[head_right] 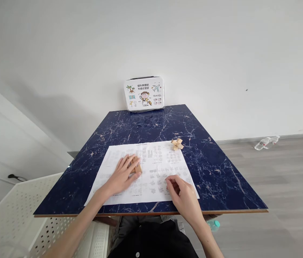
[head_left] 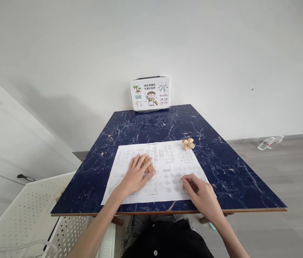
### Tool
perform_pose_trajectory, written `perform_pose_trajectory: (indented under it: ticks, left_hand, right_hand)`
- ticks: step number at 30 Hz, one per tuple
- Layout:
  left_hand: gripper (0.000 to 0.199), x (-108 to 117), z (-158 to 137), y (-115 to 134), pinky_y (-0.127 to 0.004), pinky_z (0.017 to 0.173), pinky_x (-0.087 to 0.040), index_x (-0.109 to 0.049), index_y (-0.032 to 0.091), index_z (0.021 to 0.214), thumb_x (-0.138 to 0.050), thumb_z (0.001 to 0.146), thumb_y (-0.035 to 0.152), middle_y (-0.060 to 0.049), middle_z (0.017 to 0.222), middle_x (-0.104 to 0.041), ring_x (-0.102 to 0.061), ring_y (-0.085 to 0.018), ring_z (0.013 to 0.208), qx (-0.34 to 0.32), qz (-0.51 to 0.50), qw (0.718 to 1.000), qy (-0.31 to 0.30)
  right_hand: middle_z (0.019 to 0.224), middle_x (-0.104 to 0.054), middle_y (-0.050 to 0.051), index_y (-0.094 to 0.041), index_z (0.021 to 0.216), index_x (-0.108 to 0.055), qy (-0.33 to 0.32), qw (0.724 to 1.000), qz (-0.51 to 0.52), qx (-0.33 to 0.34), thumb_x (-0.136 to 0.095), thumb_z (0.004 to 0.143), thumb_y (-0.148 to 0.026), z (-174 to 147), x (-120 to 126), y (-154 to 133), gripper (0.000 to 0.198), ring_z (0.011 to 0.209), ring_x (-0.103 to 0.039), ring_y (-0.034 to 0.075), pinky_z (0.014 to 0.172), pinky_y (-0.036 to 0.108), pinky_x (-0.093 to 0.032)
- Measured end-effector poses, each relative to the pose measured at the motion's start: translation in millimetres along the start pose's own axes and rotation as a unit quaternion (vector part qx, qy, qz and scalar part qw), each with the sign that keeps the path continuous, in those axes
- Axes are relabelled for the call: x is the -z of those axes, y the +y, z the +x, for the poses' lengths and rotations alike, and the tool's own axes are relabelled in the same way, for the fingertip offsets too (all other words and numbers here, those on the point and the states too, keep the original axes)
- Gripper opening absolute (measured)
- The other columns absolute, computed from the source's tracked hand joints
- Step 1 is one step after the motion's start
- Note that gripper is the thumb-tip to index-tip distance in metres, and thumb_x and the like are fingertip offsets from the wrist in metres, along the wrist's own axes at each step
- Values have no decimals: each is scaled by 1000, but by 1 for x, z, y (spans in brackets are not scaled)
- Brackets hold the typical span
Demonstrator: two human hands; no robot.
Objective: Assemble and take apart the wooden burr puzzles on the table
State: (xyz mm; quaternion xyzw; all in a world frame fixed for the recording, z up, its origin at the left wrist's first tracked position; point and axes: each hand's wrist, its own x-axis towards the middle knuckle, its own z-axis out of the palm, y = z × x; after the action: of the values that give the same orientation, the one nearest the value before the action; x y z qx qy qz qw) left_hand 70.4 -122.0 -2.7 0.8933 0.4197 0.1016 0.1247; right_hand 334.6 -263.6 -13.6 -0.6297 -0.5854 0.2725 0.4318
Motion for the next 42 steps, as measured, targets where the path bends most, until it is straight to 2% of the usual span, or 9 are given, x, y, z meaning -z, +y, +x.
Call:
perform_pose_trajectory:
  ticks: [5, 9, 11, 14, 16, 19, 24, 33, 42]
  left_hand:
    - [68, -5, -15, 44, -64, 130, -17, -18, 43, 167, -43, 106, 61, 0, 177, -16, -11, -38, 163, -57, -31, 997, -37]
    - [73, -5, -22, 62, -61, 131, -17, -10, 44, 168, -41, 105, 65, 2, 177, -12, -8, -37, 163, -40, -46, 997, -57]
    - [75, -5, -25, 66, -62, 129, -24, -9, 45, 167, -42, 103, 67, 2, 178, -9, -7, -38, 163, -19, -60, 996, -59]
    - [80, -6, -31, 66, -62, 122, -38, -11, 48, 166, -50, 100, 69, 0, 178, -8, -10, -41, 162, 20, -86, 995, -42]
    - [84, -8, -34, 65, -60, 120, -42, -10, 48, 166, -54, 97, 70, -1, 177, -12, -16, -40, 161, 42, -108, 993, -27]
    - [86, -11, -37, 62, -58, 120, -42, -8, 47, 166, -56, 97, 68, -4, 173, -23, -25, -38, 158, 55, -135, 989, -10]
    - [82, -15, -37, 58, -58, 119, -42, -16, 46, 164, -61, 97, 64, -5, 168, -33, -34, -37, 153, 60, -152, 986, 9]
    - [92, -13, -38, 58, -59, 117, -44, -17, 47, 163, -71, 91, 61, -6, 168, -30, -36, -38, 152, 91, -192, 977, 3]
    - [97, 1, -47, 49, -60, 114, -47, -15, 49, 163, -74, 87, 63, -5, 171, -27, -34, -42, 154, 102, -202, 974, -23]
  right_hand:
    - [81, -74, 4, -24, 99, -67, 5, 1000, -3, 2, -48, 105, -50, 2, -1, 3, 33, 68, -66, 22, 64, 30, -49]
    - [82, -74, 4, -24, 100, -68, 5, 1000, 0, 7, -48, 105, -51, 3, -1, 5, 34, 68, -68, 21, 62, 28, -49]
    - [82, -74, 3, -24, 99, -68, 6, 1000, -1, 7, -48, 105, -51, 3, -1, 6, 33, 68, -68, 20, 62, 28, -49]
    - [82, -74, 3, -24, 99, -68, 10, 1000, -6, 7, -49, 105, -50, 3, -2, 8, 33, 68, -68, 20, 63, 28, -49]
    - [81, -74, 3, -24, 98, -68, 13, 1000, -7, 6, -49, 105, -50, 3, -3, 8, 32, 68, -67, 20, 63, 28, -49]
    - [80, -73, 2, -24, 98, -68, 12, 1000, -8, 5, -50, 105, -50, 2, -3, 9, 32, 67, -66, 19, 62, 28, -48]
    - [82, -74, 3, -24, 98, -68, 10, 1000, -7, 4, -50, 105, -50, 2, -3, 9, 33, 69, -67, 20, 62, 28, -48]
    - [83, -74, 4, -23, 98, -68, 14, 1000, -10, -3, -51, 104, -50, 4, -4, 9, 32, 68, -66, 21, 64, 29, -48]
    - [81, -72, 3, -24, 97, -68, 3, 1000, -10, -7, -51, 104, -51, 3, -2, 7, 33, 66, -63, 19, 62, 28, -46]
